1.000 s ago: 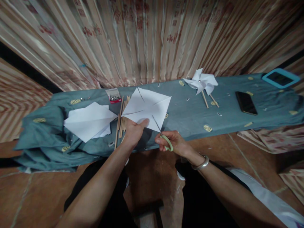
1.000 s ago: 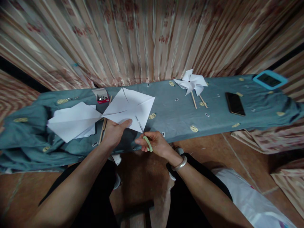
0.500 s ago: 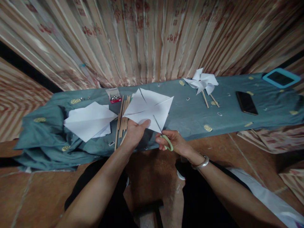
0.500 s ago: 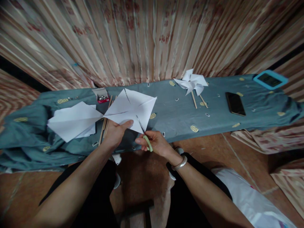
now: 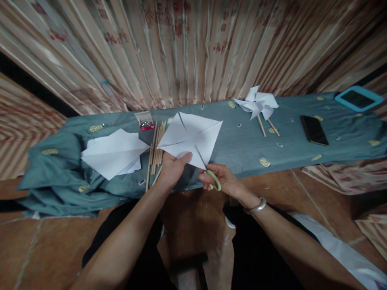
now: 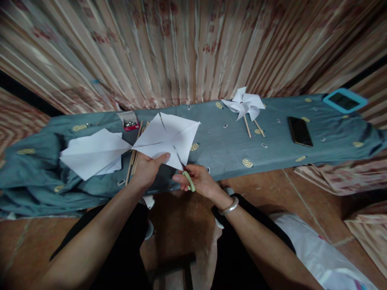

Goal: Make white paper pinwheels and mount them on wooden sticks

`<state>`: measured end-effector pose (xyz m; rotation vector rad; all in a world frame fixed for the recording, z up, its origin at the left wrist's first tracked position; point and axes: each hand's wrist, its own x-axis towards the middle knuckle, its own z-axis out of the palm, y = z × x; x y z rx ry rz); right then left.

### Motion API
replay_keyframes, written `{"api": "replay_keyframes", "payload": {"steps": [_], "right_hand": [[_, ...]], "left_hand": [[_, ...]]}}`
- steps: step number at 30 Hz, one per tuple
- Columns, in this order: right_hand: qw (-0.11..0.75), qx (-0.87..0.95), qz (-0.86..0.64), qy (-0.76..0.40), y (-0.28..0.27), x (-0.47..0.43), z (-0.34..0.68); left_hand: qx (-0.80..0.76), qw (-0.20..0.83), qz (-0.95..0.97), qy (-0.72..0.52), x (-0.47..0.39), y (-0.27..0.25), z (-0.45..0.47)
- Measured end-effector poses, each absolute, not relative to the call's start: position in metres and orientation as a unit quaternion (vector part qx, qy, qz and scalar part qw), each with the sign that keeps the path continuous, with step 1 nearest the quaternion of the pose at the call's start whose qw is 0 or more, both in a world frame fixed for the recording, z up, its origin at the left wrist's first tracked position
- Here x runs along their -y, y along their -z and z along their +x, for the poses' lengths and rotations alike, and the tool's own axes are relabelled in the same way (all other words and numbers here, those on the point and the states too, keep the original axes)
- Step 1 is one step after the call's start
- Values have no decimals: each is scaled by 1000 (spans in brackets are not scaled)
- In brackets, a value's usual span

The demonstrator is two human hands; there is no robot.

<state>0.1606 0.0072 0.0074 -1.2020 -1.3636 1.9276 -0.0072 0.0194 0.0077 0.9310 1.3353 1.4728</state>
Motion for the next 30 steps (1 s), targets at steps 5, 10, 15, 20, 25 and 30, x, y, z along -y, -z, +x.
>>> {"api": "replay_keyframes", "payload": {"steps": [5,10,15,20,25,30], "right_hand": [[235,502,-448,-702,-13,-7,160],[238,507,-449,-696,-13,-7,159],[246,509,-450,-692,-11,-7,159],[233,503,-452,-699,-11,-7,160],[238,493,-452,-704,-9,-7,160],[237,502,-453,-698,-10,-8,160]], "left_hand": [[-547,455,378,-592,-19,-10,-7],[-551,454,379,-589,-19,-11,-7],[-548,460,383,-585,-19,-9,-7],[-545,460,383,-587,-19,-8,-7],[-545,461,377,-591,-19,-9,-6],[-546,464,373,-590,-18,-9,-6]]}}
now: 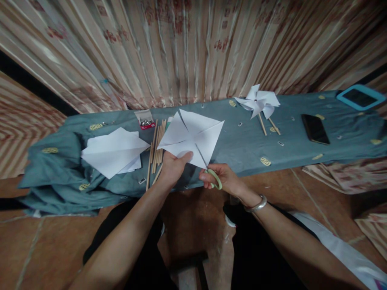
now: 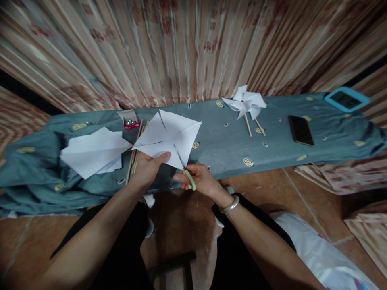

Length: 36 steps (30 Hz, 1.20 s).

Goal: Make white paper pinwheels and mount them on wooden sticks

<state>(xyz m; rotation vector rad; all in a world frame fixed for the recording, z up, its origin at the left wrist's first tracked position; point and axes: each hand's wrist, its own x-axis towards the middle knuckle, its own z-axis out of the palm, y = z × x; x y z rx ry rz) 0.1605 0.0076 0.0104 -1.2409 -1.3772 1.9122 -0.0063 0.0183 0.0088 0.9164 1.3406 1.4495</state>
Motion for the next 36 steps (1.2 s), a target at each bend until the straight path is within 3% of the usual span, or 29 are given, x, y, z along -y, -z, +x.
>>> {"api": "replay_keyframes", "payload": {"steps": [36], "right_hand": [[236,490,-467,-697,-16,-7,158]], "left_hand": [[-543,455,385,-592,-18,-8,-8]]}}
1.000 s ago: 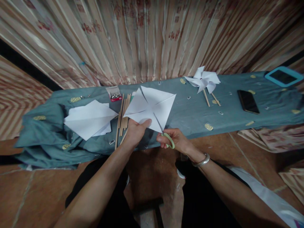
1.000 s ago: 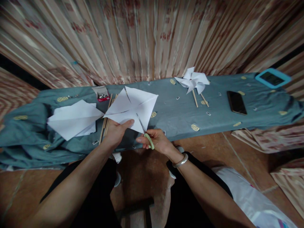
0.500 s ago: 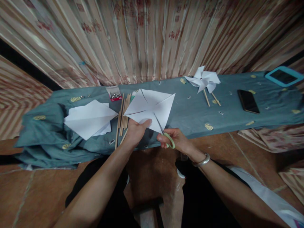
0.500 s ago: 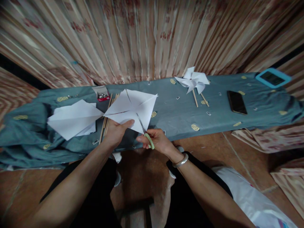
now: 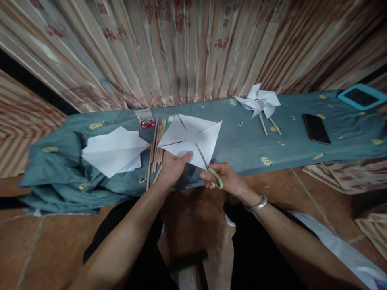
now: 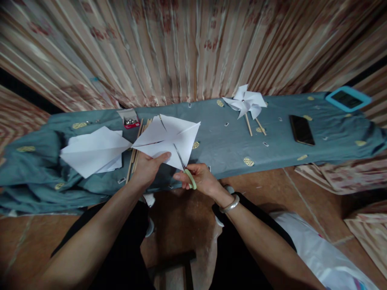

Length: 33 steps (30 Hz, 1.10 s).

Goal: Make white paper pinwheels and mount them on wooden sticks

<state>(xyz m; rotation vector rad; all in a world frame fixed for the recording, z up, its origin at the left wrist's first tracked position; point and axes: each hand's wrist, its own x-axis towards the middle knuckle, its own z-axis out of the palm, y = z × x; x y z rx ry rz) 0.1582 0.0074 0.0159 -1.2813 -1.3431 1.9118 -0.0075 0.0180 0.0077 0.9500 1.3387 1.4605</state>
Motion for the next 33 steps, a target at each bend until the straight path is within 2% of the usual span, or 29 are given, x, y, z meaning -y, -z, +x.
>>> {"api": "replay_keyframes", "payload": {"steps": [33], "right_hand": [[239,490,-477,-689,-19,-6,156]], "left_hand": [[-555,443,381,-593,-18,-9,-8]]}}
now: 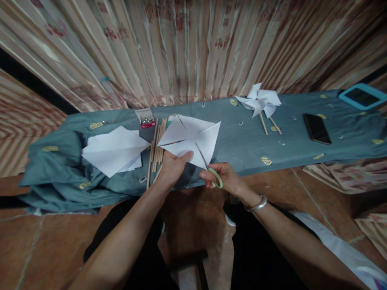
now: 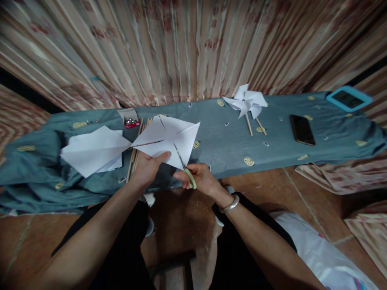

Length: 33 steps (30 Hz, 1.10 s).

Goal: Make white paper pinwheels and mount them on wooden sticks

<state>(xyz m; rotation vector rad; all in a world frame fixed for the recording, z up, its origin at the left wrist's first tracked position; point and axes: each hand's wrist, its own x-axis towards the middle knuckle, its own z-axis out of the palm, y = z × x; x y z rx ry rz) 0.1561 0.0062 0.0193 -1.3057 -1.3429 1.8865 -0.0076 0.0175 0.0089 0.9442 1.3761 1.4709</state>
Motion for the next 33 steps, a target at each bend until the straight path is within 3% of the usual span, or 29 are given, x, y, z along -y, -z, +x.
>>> {"api": "replay_keyframes", "payload": {"steps": [33], "right_hand": [[229,505,-468,-688,-18,-6,159]], "left_hand": [[-539,476,369,-589,-16,-11,-6]]}}
